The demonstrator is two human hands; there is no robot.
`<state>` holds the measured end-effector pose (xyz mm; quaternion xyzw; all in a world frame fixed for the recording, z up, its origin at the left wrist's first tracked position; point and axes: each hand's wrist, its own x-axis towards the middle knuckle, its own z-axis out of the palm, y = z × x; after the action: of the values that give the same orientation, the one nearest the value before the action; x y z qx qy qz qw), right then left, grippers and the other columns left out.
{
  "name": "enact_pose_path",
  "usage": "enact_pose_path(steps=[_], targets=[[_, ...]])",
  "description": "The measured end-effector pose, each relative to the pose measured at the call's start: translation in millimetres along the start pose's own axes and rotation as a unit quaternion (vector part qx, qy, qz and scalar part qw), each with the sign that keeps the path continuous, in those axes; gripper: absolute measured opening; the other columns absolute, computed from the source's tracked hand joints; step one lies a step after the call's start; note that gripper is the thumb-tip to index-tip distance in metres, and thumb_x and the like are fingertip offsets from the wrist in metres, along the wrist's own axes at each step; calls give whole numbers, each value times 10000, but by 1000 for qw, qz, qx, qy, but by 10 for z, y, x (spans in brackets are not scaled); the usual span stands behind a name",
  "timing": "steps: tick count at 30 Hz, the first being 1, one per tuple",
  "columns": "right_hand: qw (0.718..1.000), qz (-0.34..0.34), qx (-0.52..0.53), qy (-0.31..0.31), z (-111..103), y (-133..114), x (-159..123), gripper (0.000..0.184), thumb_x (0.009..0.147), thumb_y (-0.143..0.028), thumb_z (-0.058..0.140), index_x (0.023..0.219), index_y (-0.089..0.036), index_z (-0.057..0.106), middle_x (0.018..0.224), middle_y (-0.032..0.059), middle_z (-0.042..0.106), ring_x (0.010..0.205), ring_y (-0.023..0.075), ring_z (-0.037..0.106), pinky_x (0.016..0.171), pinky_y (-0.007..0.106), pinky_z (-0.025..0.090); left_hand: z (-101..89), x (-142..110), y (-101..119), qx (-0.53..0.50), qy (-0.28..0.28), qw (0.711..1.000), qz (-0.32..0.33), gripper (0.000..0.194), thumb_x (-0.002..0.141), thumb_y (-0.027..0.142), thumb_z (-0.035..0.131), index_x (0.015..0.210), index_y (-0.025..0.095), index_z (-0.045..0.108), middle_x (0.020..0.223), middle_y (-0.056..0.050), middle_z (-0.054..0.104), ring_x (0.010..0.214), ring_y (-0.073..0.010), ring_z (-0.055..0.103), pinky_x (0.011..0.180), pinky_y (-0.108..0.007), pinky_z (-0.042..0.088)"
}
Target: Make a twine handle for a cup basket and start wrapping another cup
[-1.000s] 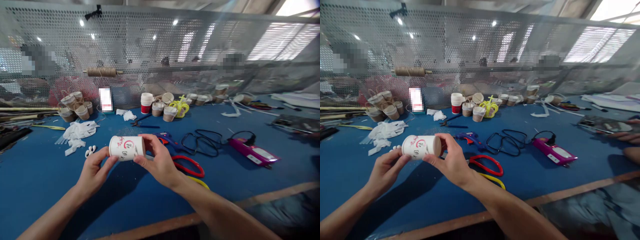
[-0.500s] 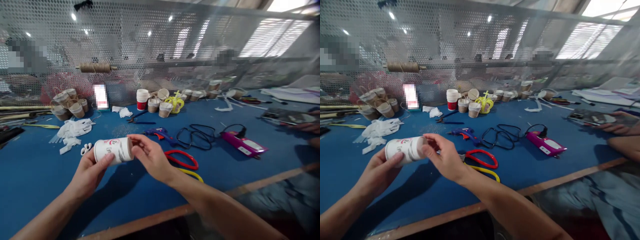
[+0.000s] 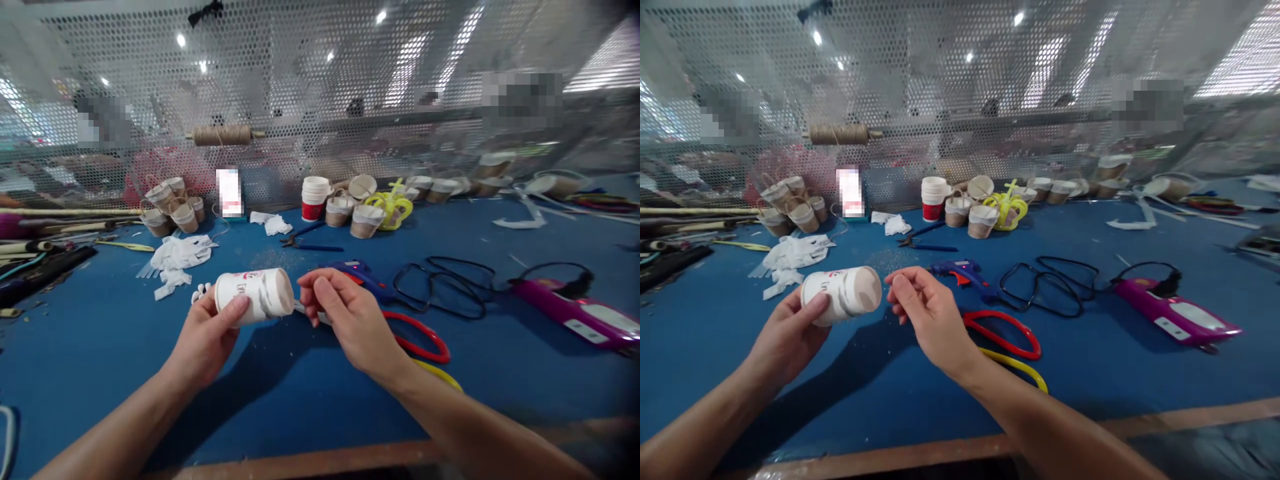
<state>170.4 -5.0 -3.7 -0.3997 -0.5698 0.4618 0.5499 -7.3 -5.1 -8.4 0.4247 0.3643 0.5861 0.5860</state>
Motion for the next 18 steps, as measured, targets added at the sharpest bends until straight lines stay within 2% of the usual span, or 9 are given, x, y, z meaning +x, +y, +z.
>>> enact_pose_path(steps=[3,6,8,11,12,14,18], targets=[[1000,-13,6,9,-4,18,-5,262,811,-454,500,785,-201,560,646,-12,529,532,90,488,453,213,404,-31,-65,-28,126,27,985,117,174,641,228,720,811,204,691,798,-12,719,724,-142,652,655,-208,536],[999,-33,-16,9,-10,15,-12,269,818,-454,490,764,-198,553,630,-15,520,524,89,474,451,214,390,-47,-132,-14,249,27,941,229,160,646,194,712,804,212,692,759,-6,726,671,-163,663,608,-243,551],[998,-41,-40,7,-12,-6,-20,284,815,-467,486,761,-194,544,609,-20,511,510,88,462,451,219,379,-46,-156,9,325,-2,889,322,155,656,172,702,807,205,689,768,-13,727,675,-176,669,615,-264,557],[996,-52,-68,-2,-5,-55,-36,315,815,-487,471,744,-185,522,566,-30,486,487,85,436,457,224,369,-38,-151,38,399,-59,795,453,161,690,124,666,842,179,674,834,-44,723,764,-196,671,680,-288,558],[996,-58,-75,-5,-2,-71,-42,322,817,-491,463,739,-184,515,559,-33,476,487,84,428,460,224,368,-33,-144,45,412,-70,771,480,165,698,108,655,851,168,666,841,-52,721,782,-197,670,694,-288,556],[994,-70,-87,-8,3,-95,-54,327,824,-492,449,731,-184,506,557,-35,459,490,84,416,462,222,366,-22,-132,55,430,-79,743,507,166,702,83,647,852,152,652,828,-58,720,796,-191,667,717,-280,550],[990,-89,-106,-14,-4,-101,-72,317,841,-472,430,719,-188,497,579,-31,447,498,84,404,461,222,352,-5,-136,65,435,-89,731,519,165,692,66,654,832,152,643,771,-44,721,788,-186,667,732,-277,542]])
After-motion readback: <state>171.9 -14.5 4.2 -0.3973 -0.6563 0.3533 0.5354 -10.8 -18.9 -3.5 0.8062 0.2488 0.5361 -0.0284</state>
